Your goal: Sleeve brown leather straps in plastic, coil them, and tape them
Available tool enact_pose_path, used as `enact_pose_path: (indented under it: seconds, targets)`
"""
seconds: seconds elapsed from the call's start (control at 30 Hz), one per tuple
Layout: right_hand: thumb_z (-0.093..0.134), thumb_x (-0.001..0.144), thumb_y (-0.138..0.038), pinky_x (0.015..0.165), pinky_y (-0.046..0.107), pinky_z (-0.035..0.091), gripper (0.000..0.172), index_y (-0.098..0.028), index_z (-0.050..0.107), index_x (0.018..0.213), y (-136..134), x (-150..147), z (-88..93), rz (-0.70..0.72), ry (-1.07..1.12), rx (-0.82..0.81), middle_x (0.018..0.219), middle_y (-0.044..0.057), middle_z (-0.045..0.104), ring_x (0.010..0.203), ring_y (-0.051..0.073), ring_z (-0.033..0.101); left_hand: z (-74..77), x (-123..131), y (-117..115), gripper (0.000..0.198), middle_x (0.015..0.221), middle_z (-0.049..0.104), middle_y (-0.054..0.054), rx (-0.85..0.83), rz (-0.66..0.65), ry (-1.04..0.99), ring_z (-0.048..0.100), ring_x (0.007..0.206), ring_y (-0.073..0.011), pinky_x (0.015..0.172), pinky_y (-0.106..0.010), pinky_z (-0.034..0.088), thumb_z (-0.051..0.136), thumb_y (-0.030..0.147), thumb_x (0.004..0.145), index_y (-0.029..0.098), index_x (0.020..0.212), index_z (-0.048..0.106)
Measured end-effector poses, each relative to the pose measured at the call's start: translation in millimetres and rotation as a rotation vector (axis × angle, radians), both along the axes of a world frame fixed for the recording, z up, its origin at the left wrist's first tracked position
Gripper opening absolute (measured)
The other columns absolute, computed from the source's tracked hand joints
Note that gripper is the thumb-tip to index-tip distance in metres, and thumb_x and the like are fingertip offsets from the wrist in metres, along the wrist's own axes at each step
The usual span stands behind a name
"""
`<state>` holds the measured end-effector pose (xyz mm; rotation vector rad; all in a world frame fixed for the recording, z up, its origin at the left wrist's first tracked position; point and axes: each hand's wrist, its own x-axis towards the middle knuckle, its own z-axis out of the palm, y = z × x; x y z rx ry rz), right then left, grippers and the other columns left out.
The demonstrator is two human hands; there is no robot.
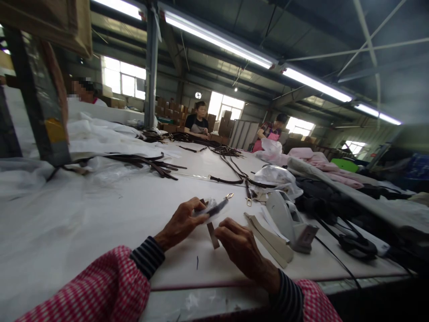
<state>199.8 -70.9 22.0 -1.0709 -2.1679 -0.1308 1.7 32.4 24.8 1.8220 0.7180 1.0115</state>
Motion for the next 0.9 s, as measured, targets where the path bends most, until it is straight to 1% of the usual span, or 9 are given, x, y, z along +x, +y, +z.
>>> enact_pose_path:
  seconds: [0.07, 0.13, 0.3, 0.43, 0.5, 0.6, 0.67, 0.8, 0.9]
  targets:
    - [0.044, 0.104, -0.011, 0.07, 0.026, 0.043, 0.025, -0.018, 0.06, 0.086, -1.4, -0.2, -2.3, -0.019, -0.027, 0.018, 0.085, 0.004, 0.059, 0.077, 0.015, 0.056, -2.3, 0.9, -2.3, 0.018, 0.085, 0.064, -0.001, 0.083, 0.025, 0.104, 0.054, 0.08, -0.0196, 0.073, -0.032, 0.038, 0.07, 0.034, 0.081, 0.017, 0.084, 0.067]
    - [0.042, 0.103, -0.008, 0.073, 0.026, 0.045, 0.024, -0.018, 0.062, 0.093, -1.4, 3.2, -7.4, -0.028, -0.052, 0.018, 0.092, 0.006, 0.062, 0.083, 0.016, 0.059, -4.1, 2.0, -3.1, 0.019, 0.084, 0.064, -0.001, 0.063, 0.007, 0.136, 0.053, 0.079, -0.0198, 0.072, -0.032, 0.037, 0.068, 0.035, 0.081, 0.017, 0.084, 0.066]
    - [0.038, 0.1, -0.002, 0.074, 0.03, 0.049, 0.037, -0.017, 0.06, 0.126, 0.7, 9.4, -13.5, -0.033, -0.241, 0.082, 0.107, 0.01, 0.065, 0.094, 0.02, 0.062, 0.7, 0.7, 0.9, 0.022, 0.082, 0.062, -0.001, -0.079, -0.113, 0.013, 0.052, 0.079, -0.0181, 0.072, -0.031, 0.037, 0.069, 0.037, 0.082, 0.015, 0.082, 0.066]
    - [0.044, 0.101, -0.006, 0.067, 0.03, 0.046, 0.024, -0.016, 0.065, 0.11, 3.1, 0.6, -6.1, 0.03, -0.291, 0.234, 0.098, 0.008, 0.067, 0.084, 0.02, 0.059, 5.4, -3.2, 2.8, 0.026, 0.076, 0.056, 0.001, -0.225, -0.201, -0.016, 0.045, 0.069, -0.0139, 0.064, -0.028, 0.032, 0.069, 0.039, 0.083, 0.014, 0.083, 0.066]
    - [0.046, 0.1, -0.003, 0.069, 0.03, 0.045, 0.024, -0.016, 0.065, 0.104, 4.0, -4.6, -4.0, 0.056, -0.249, 0.278, 0.095, 0.008, 0.067, 0.082, 0.019, 0.058, 2.9, -3.4, 1.8, 0.022, 0.079, 0.057, 0.001, -0.116, -0.167, 0.041, 0.048, 0.072, -0.0153, 0.066, -0.029, 0.034, 0.067, 0.037, 0.085, 0.015, 0.083, 0.064]
    - [0.048, 0.099, -0.002, 0.075, 0.031, 0.046, 0.023, -0.017, 0.065, 0.099, 5.4, -8.4, -7.2, 0.035, -0.157, 0.29, 0.102, 0.009, 0.067, 0.087, 0.02, 0.057, -7.7, -0.5, -1.3, 0.011, 0.089, 0.061, -0.002, 0.262, -0.06, 0.235, 0.053, 0.082, -0.0189, 0.077, -0.034, 0.036, 0.064, 0.027, 0.087, 0.016, 0.083, 0.061]
    - [0.049, 0.1, -0.005, 0.078, 0.032, 0.047, 0.021, -0.018, 0.064, 0.094, 6.7, -8.0, -12.4, -0.002, -0.092, 0.23, 0.108, 0.009, 0.067, 0.09, 0.02, 0.057, -15.9, 2.4, -3.9, 0.008, 0.091, 0.061, -0.003, 0.448, -0.035, 0.351, 0.054, 0.084, -0.0199, 0.083, -0.038, 0.035, 0.063, 0.022, 0.087, 0.017, 0.082, 0.059]
    - [0.053, 0.103, -0.015, 0.078, 0.03, 0.047, 0.018, -0.019, 0.062, 0.089, 11.1, -4.6, -20.5, 0.007, 0.015, 0.009, 0.095, 0.006, 0.068, 0.085, 0.019, 0.057, -24.0, 5.6, -7.4, 0.012, 0.091, 0.063, -0.003, 0.589, -0.063, 0.429, 0.056, 0.086, -0.0199, 0.087, -0.039, 0.035, 0.057, 0.019, 0.093, 0.018, 0.081, 0.056]
    - [0.052, 0.104, -0.018, 0.074, 0.029, 0.044, 0.021, -0.019, 0.063, 0.085, 15.0, -3.0, -17.4, 0.003, 0.02, -0.06, 0.087, 0.005, 0.068, 0.08, 0.018, 0.056, -22.4, 5.0, -6.9, 0.011, 0.092, 0.066, -0.004, 0.587, -0.073, 0.437, 0.059, 0.089, -0.0211, 0.09, -0.038, 0.038, 0.056, 0.017, 0.092, 0.018, 0.081, 0.057]
